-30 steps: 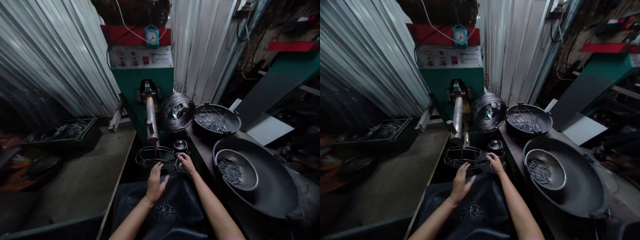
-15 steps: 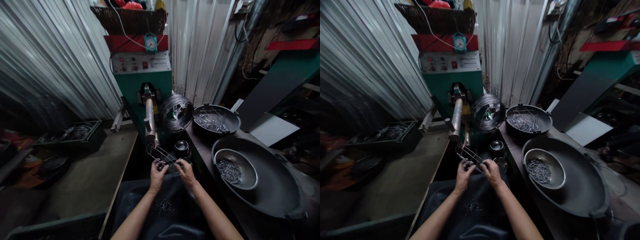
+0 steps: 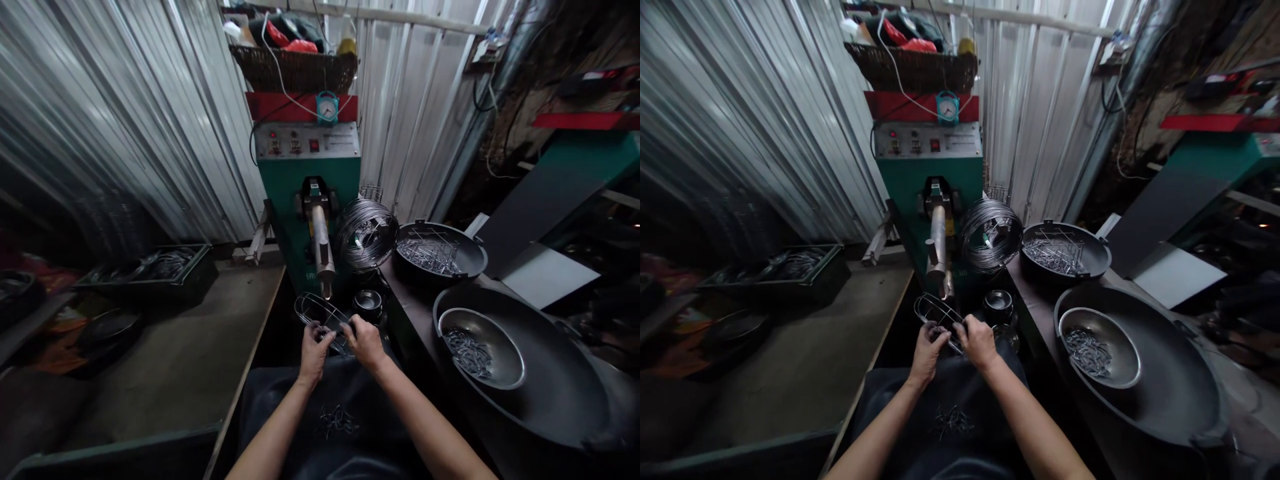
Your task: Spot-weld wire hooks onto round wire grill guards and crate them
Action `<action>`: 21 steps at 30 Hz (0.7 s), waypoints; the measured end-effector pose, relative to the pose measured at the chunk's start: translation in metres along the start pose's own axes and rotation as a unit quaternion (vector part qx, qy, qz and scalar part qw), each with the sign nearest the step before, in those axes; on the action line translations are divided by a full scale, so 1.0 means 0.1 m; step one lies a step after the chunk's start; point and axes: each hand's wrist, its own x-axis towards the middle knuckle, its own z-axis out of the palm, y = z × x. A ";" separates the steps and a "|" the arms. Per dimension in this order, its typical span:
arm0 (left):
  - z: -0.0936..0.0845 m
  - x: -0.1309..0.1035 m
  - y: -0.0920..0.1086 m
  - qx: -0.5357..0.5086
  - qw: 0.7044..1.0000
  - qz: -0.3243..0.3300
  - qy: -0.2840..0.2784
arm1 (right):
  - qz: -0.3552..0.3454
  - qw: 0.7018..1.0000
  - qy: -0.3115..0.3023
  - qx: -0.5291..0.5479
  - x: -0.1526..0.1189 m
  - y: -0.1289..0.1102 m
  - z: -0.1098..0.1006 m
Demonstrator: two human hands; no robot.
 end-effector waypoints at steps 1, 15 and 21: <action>0.00 0.00 0.01 -0.009 1.000 -0.005 0.000 | -0.009 1.000 0.005 -0.023 0.01 -0.01 0.01; 0.06 0.09 0.15 -0.068 0.994 -0.081 0.022 | -0.029 0.999 0.000 -0.042 0.19 -0.12 0.10; 0.07 0.07 0.12 -0.064 0.996 -0.061 0.020 | 0.037 0.998 -0.008 -0.053 0.20 -0.14 0.17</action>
